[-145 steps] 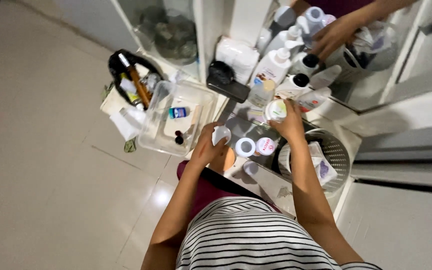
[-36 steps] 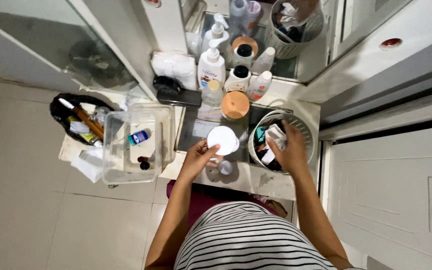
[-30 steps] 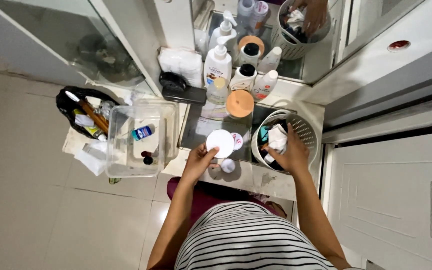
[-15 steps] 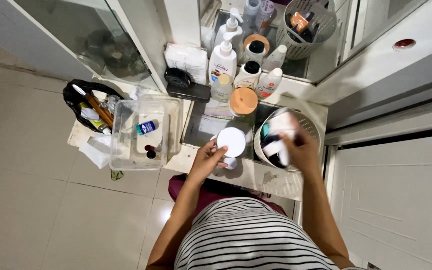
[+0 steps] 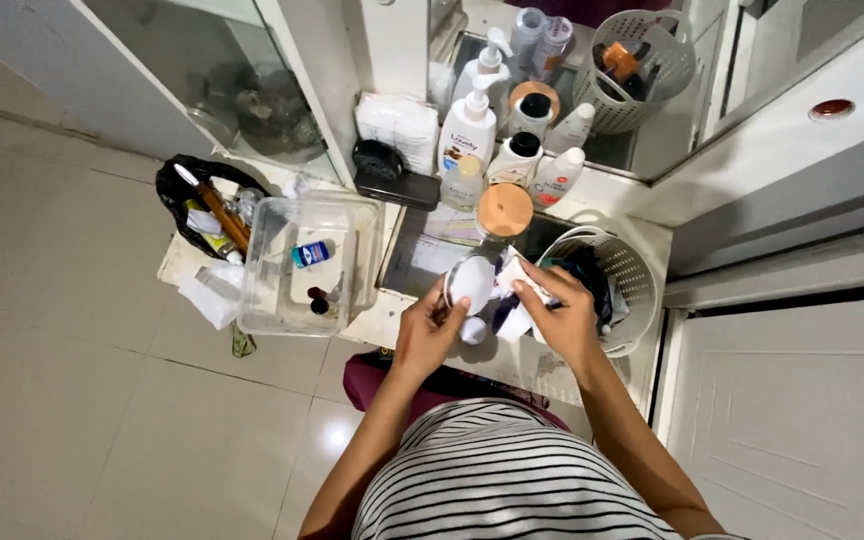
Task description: The person removes various toiletries from a plastic bin and a basket, wipes them with a tissue, and places them on a bathroom counter. The person handles bottles, jars, and a small black case, arranging them on the counter surface.
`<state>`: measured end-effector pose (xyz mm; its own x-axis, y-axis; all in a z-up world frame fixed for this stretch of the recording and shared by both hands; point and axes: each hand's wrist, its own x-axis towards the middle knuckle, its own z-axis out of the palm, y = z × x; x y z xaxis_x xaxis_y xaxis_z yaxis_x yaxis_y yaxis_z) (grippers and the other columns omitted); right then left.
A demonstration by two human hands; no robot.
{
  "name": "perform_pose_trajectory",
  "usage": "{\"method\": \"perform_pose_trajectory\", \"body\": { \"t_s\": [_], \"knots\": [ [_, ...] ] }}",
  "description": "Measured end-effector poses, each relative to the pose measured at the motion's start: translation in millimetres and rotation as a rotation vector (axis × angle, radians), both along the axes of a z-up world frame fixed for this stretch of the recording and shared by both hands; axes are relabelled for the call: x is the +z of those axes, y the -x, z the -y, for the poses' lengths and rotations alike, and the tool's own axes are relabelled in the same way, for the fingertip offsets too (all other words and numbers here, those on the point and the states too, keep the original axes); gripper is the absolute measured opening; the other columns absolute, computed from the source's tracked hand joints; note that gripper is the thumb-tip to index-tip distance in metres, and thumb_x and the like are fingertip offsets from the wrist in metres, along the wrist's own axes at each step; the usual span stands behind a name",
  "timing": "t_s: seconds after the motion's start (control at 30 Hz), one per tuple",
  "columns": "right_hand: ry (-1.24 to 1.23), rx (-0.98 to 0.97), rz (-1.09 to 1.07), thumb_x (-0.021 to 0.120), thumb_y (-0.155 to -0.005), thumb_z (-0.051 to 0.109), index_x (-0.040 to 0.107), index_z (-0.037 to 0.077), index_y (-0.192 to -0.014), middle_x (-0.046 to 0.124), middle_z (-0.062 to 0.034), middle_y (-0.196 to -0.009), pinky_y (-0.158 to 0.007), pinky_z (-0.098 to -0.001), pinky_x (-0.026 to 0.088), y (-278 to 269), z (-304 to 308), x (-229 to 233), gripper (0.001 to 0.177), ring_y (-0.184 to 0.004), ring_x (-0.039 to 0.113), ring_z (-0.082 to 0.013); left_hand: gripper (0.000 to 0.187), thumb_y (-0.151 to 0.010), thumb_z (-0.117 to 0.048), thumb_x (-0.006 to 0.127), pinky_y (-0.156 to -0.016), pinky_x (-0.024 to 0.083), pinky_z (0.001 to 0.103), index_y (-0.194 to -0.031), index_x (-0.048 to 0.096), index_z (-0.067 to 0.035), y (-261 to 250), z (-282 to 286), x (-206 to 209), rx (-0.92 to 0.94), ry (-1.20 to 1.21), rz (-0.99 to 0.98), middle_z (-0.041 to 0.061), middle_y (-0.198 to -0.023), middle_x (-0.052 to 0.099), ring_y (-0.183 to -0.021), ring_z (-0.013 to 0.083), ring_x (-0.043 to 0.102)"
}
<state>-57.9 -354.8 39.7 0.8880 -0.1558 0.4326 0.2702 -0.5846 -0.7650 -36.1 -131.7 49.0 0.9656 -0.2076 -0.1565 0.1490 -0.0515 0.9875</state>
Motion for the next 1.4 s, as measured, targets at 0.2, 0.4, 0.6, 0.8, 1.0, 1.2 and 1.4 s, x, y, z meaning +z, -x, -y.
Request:
{"method": "perform_pose_trajectory", "body": {
  "t_s": [0.2,0.4,0.6,0.8,1.0,1.2,1.4],
  "knots": [
    [-0.175,0.117,-0.108,0.084,-0.083,0.013,0.071,0.014,-0.132,0.07,-0.0184,-0.126,-0.104,-0.0462,0.048,-8.9,-40.0,17.0,0.05,-0.123,0.065,-0.0355,0.056,-0.093,-0.015,0.075,-0.07,0.066,0.032,-0.142,0.056,0.003,10.0,10.7,-7.7,-0.012,0.151,-0.059,0.024,-0.099,0.076,-0.085,0.0218,0.074],
    [-0.326,0.062,-0.179,0.089,-0.079,0.012,0.078,0.015,-0.118,0.077,-0.0139,-0.114,-0.097,-0.0364,0.05,-19.5,-41.9,5.5,0.041,-0.111,0.066,-0.0185,0.053,-0.097,-0.018,0.071,-0.079,0.066,0.043,-0.142,0.054,0.004,3.3,-10.1,-35.5,-0.022,0.428,-0.269,0.024,-0.104,0.074,-0.09,0.028,0.072],
    [-0.177,0.099,-0.108,0.083,-0.085,0.012,0.079,0.01,-0.115,0.077,-0.0171,-0.113,-0.102,-0.0468,0.05,-21.4,-73.1,26.0,0.03,-0.116,0.069,-0.035,0.048,-0.099,-0.021,0.068,-0.081,0.066,0.048,-0.14,0.057,0.004,1.4,-8.0,-18.1,0.076,0.471,-0.341,0.026,-0.109,0.074,-0.095,0.0337,0.074],
    [-0.035,0.322,-0.071,0.085,-0.078,0.015,0.074,0.009,-0.104,0.054,-0.0226,-0.151,-0.101,-0.0525,0.049,-26.5,-89.6,37.1,0.029,-0.125,0.059,-0.047,0.042,-0.101,-0.043,0.062,-0.072,0.065,0.029,-0.121,0.072,-0.007,-10.7,-20.8,-69.0,0.234,0.349,-0.344,0.006,-0.087,0.072,-0.077,0.014,0.071],
    [-0.067,0.36,-0.034,0.084,-0.068,0.008,0.076,0.011,-0.091,0.056,-0.0244,-0.148,-0.099,-0.0522,0.05,-37.7,-103.9,40.1,0.025,-0.123,0.061,-0.048,0.052,-0.095,-0.026,0.074,-0.073,0.068,0.042,-0.129,0.061,0.011,-28.1,-54.6,-9.9,0.284,0.447,-0.393,0.016,-0.087,0.067,-0.073,0.0284,0.075],
    [-0.159,-0.019,-0.086,0.078,-0.074,0.003,0.068,0.006,-0.094,0.066,-0.0199,-0.138,-0.096,-0.048,0.051,-49.1,-118.2,45.4,0.022,-0.116,0.068,-0.0399,0.05,-0.098,-0.024,0.07,-0.077,0.066,0.048,-0.135,0.059,0.008,-42.5,-92.8,6.3,0.242,0.424,-0.323,0.018,-0.097,0.068,-0.083,0.028,0.073],
    [-0.837,-0.203,-0.479,0.087,-0.076,0.014,0.079,0.012,-0.104,0.07,0.0029,-0.087,-0.066,-0.0228,0.054,-44.7,-162.3,64.2,0.029,-0.072,0.065,-0.0063,0.059,-0.099,-0.038,0.066,-0.083,0.065,0.055,-0.139,0.057,0.005,-52.5,-112.5,29.3,0.09,0.434,-0.4,0.024,-0.111,0.068,-0.094,0.0351,0.073]
  ]
}}
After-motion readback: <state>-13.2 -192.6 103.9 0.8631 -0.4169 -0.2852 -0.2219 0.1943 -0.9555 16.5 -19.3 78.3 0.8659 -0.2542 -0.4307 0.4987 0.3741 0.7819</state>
